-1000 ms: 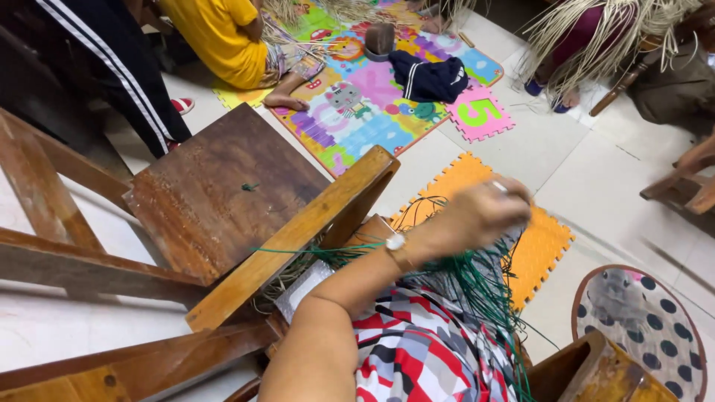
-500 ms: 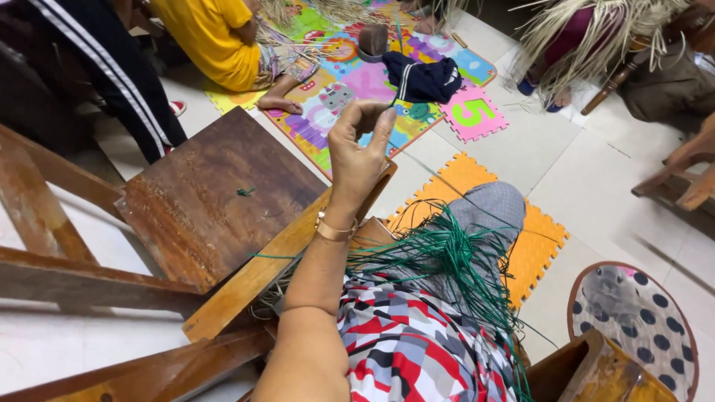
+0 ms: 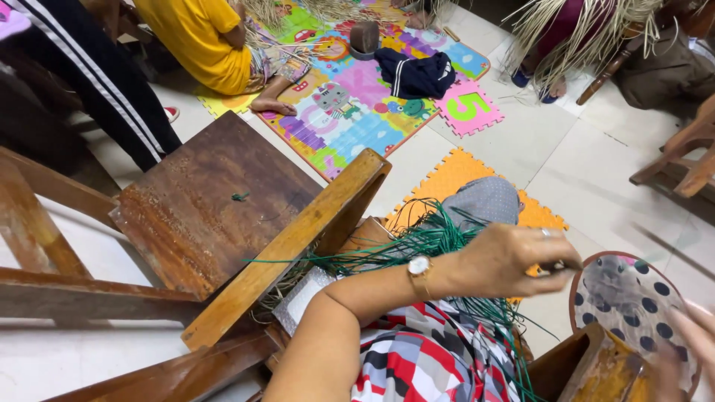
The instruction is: The person is weaving green plastic strips together to form a mesh or mat.
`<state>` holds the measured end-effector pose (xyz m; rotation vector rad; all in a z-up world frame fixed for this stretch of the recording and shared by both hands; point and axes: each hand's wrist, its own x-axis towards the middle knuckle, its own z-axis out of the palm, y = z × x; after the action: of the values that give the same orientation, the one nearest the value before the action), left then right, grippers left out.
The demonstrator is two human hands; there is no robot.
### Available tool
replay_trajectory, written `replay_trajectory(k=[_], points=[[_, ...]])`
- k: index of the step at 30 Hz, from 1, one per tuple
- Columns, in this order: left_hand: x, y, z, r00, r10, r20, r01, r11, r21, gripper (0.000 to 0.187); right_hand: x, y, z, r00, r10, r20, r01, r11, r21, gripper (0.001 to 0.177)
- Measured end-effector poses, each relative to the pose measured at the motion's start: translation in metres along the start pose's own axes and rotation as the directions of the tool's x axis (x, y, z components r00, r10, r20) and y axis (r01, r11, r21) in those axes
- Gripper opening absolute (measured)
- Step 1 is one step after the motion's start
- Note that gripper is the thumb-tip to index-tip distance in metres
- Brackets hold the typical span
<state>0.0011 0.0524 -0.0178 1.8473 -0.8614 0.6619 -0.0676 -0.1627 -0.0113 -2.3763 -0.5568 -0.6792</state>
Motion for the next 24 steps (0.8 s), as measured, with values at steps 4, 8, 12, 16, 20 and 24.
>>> replay_trajectory(k=[4, 8, 12, 16, 20, 24], points=[[-0.003, -0.002, 0.012, 0.998, 0.061, -0.015, -0.059, 0.993, 0.099, 0.011, 0.053, -0.024, 0.017, 0.925, -0.371, 0.08, 0.378, 0.883, -0.279, 0.015], [-0.005, -0.005, 0.011, 0.996, 0.081, -0.029, -0.075, 0.982, 0.171, 0.012, 0.059, -0.026, 0.022, 0.96, -0.262, 0.1, 0.276, 0.944, -0.18, 0.013], [-0.002, -0.005, 0.007, 0.997, -0.06, -0.051, 0.061, 0.998, 0.022, 0.008, 0.065, -0.033, 0.03, 0.98, -0.178, 0.094, 0.191, 0.969, -0.156, 0.008], [-0.001, -0.017, 0.003, 0.988, -0.133, -0.084, 0.133, 0.991, 0.001, 0.006, 0.08, -0.024, 0.044, 0.975, -0.197, 0.105, 0.213, 0.963, -0.167, 0.009], [-0.005, -0.029, -0.009, 0.977, -0.178, -0.12, 0.175, 0.984, -0.035, 0.004, 0.092, 0.011, 0.06, 0.984, -0.154, 0.09, 0.174, 0.935, -0.31, 0.003], [-0.01, -0.034, -0.032, 0.974, -0.154, -0.166, 0.159, 0.987, 0.016, 0.007, 0.104, 0.059, 0.065, 0.997, -0.052, 0.06, 0.07, 0.928, -0.365, 0.007]])
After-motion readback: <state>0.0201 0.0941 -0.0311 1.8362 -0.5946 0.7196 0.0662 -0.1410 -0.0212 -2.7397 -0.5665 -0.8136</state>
